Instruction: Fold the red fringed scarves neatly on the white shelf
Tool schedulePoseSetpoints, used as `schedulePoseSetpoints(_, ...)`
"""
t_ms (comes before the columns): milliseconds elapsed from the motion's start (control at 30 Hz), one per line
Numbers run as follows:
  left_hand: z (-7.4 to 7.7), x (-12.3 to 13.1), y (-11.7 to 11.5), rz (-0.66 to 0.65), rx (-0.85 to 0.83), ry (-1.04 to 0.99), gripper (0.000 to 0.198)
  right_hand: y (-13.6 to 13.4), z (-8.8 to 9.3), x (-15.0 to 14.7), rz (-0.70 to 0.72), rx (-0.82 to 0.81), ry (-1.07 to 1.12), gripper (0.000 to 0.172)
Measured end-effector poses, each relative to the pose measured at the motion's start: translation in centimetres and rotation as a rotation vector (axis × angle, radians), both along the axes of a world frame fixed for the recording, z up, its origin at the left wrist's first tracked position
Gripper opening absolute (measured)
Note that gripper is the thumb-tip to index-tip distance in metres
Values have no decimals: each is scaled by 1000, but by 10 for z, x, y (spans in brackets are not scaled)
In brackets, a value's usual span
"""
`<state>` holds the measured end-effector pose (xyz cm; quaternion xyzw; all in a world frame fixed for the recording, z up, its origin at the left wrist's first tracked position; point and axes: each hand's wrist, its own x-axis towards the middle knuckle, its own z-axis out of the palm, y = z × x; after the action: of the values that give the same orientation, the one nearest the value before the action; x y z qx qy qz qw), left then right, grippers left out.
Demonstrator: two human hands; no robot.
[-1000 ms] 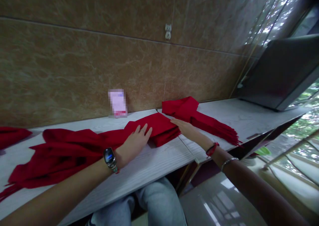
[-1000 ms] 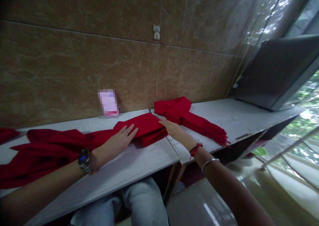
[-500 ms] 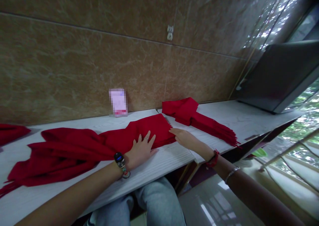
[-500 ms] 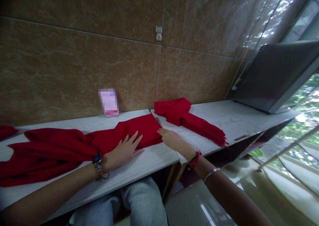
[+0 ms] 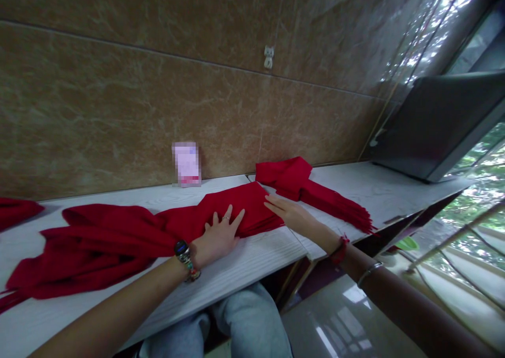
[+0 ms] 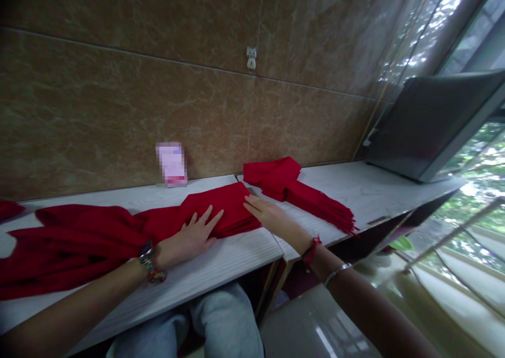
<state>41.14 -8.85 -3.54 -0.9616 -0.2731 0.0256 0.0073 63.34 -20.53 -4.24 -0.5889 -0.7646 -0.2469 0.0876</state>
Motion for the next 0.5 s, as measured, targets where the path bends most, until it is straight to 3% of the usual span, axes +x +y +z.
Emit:
schedulePoseSetpoints(233,14,-2,-11,64,-86,112,59,-6,-25,1,-93,-162,141,54)
schedulePoseSetpoints(400,31,14,-1,-28,-115,44,63,1,5,2,-53,-282,343,45)
schedulePoseSetpoints(500,33,33,13,6,-59,-63,55,26,30,6,-134,-227,474,35)
